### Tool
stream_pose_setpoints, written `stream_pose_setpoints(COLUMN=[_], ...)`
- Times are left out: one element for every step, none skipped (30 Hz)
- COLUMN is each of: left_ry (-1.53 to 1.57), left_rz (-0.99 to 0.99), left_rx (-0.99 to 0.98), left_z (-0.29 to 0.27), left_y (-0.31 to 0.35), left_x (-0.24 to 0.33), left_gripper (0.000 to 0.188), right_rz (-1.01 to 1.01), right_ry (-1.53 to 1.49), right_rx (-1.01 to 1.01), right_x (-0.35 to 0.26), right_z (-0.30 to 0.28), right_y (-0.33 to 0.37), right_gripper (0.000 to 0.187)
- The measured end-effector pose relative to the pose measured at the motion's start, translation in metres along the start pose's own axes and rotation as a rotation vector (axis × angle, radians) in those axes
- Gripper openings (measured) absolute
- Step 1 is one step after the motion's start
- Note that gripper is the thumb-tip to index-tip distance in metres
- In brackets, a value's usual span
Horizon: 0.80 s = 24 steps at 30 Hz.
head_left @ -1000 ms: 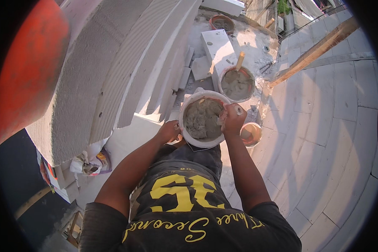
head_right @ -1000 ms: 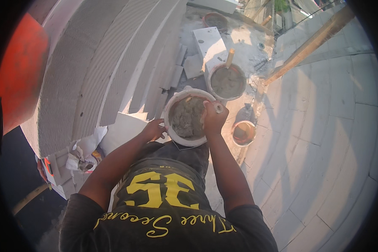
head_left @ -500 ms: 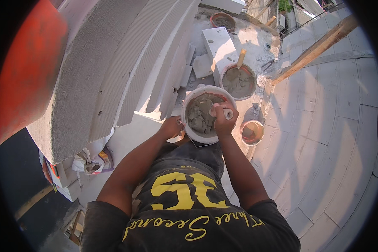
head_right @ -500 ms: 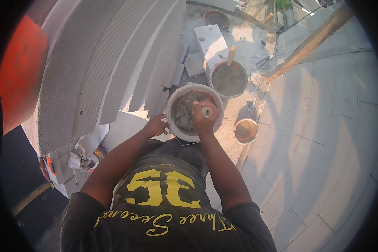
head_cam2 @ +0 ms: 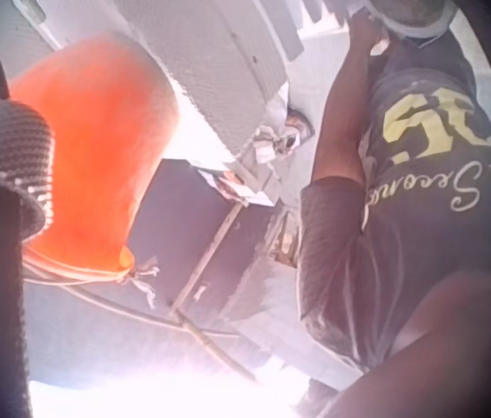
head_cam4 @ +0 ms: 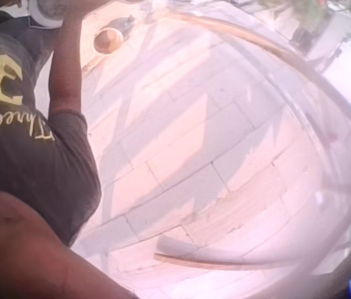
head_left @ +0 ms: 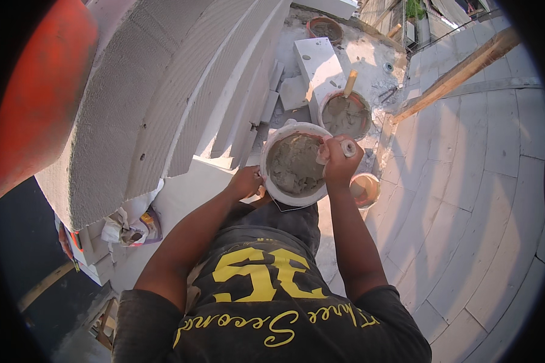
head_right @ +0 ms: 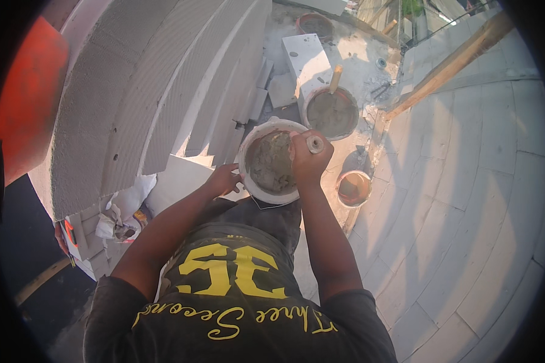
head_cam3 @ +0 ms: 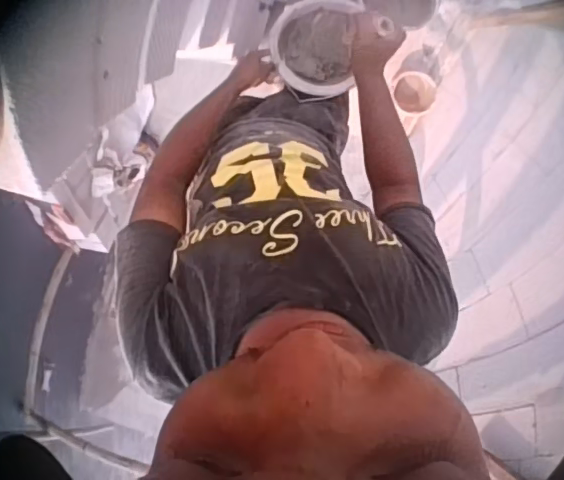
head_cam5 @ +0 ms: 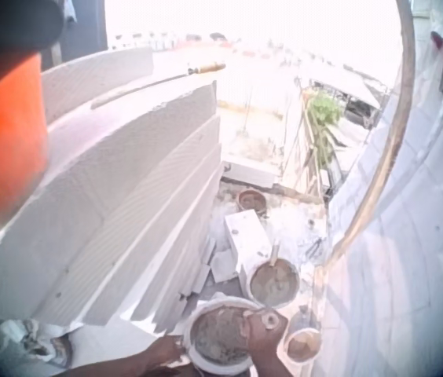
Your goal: The person mixes cement in a white bucket using a trowel, repeatedly stirring the contents to achieve a uniform consistency. Another worker is visible in the background performing related tasks.
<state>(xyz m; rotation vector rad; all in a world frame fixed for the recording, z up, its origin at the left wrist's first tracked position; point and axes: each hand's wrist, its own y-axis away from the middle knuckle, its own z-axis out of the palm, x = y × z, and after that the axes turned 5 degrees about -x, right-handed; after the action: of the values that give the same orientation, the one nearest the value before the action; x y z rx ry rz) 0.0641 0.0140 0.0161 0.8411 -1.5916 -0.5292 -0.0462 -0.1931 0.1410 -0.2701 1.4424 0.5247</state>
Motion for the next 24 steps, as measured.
stream_pose_setpoints(left_ry=[0.068, 0.001, -0.023, -0.046, -0.07, -0.028, 0.017, 0.059, 0.011, -0.037, -0.086, -0.15, -0.206, -0.183, -0.164, -0.062, 0.037, 0.065, 0.051, 0.036, 0.017, -0.163, -0.319, -0.191], left_rz=[0.0, 0.012, 0.003, -0.006, -0.016, -0.013, -0.023, -0.032, -0.015, 0.007, 0.03, 0.044, 0.039, 0.026, 0.019, -0.01, -0.038, -0.039, -0.025, -0.012, 0.008, 0.067, 0.11, 0.077], left_rx=[-0.002, -0.005, -0.012, -0.02, -0.028, -0.015, -0.016, -0.01, -0.006, 0.001, 0.007, -0.013, -0.01, -0.006, -0.004, -0.017, -0.032, -0.016, -0.016, -0.015, -0.005, 0.042, 0.044, 0.041], left_z=[-0.001, -0.002, -0.002, -0.001, -0.002, -0.004, -0.003, -0.004, -0.003, -0.003, -0.001, 0.002, 0.002, -0.001, -0.003, -0.002, -0.001, -0.002, 0.0, 0.002, 0.001, 0.0, 0.002, -0.001], left_y=[-0.001, -0.003, -0.004, -0.003, -0.004, -0.003, 0.005, 0.01, 0.008, 0.001, -0.005, -0.013, -0.013, -0.016, -0.019, -0.011, -0.002, 0.007, 0.006, 0.004, -0.002, -0.01, -0.014, -0.011], left_x=[0.008, 0.011, 0.009, 0.007, 0.006, 0.01, 0.013, 0.013, 0.011, 0.008, 0.005, 0.003, -0.004, -0.01, -0.009, -0.008, -0.005, 0.013, 0.013, 0.012, 0.008, -0.002, -0.013, -0.008], left_gripper=[0.035, 0.035, 0.035, 0.035, 0.035, 0.035, 0.036, 0.036, 0.037, 0.038, 0.039, 0.039, 0.039, 0.039, 0.039, 0.039, 0.039, 0.039, 0.039, 0.039, 0.04, 0.04, 0.039, 0.033], right_rz=[-0.096, -0.19, -0.29, -0.169, -0.049, 0.038, 0.142, 0.111, 0.029, -0.058, -0.146, -0.131, -0.077, -0.023, 0.031, 0.15, 0.051, -0.032, -0.12, -0.176, -0.169, -0.169, -0.171, -0.024], right_ry=[0.08, 0.16, 0.232, 0.226, 0.231, 0.14, 0.055, -0.058, -0.029, 0.001, 0.03, 0.177, 0.217, 0.257, 0.302, 0.016, -0.034, -0.125, -0.217, 0.026, 0.096, 0.162, 0.229, 0.113], right_rx=[0.037, 0.074, 0.1, 0.014, -0.064, -0.091, -0.113, -0.075, -0.025, 0.025, 0.075, 0.061, -0.016, -0.092, -0.17, -0.161, -0.059, 0.029, 0.11, 0.086, 0.031, -0.028, -0.082, -0.1], right_x=[0.011, 0.033, 0.035, 0.03, 0.024, 0.019, 0.014, 0.0, 0.004, 0.011, 0.023, 0.073, 0.064, 0.053, 0.037, 0.024, 0.007, 0.01, 0.012, 0.031, 0.037, 0.043, 0.046, 0.031], right_z=[0.002, 0.003, 0.011, 0.007, 0.003, -0.006, -0.015, -0.014, -0.011, -0.005, -0.002, -0.017, -0.014, -0.014, -0.016, -0.017, -0.01, -0.009, -0.005, -0.004, -0.005, -0.004, -0.005, -0.006], right_y=[0.006, 0.015, 0.021, 0.021, 0.023, 0.008, 0.001, -0.008, -0.006, -0.004, -0.001, 0.007, 0.011, 0.013, 0.011, 0.002, -0.002, -0.003, -0.003, 0.011, 0.012, 0.013, 0.015, 0.008], right_gripper=[0.018, 0.018, 0.018, 0.015, 0.013, 0.013, 0.012, 0.014, 0.015, 0.016, 0.017, 0.016, 0.016, 0.016, 0.016, 0.016, 0.017, 0.016, 0.016, 0.016, 0.015, 0.015, 0.014, 0.014])
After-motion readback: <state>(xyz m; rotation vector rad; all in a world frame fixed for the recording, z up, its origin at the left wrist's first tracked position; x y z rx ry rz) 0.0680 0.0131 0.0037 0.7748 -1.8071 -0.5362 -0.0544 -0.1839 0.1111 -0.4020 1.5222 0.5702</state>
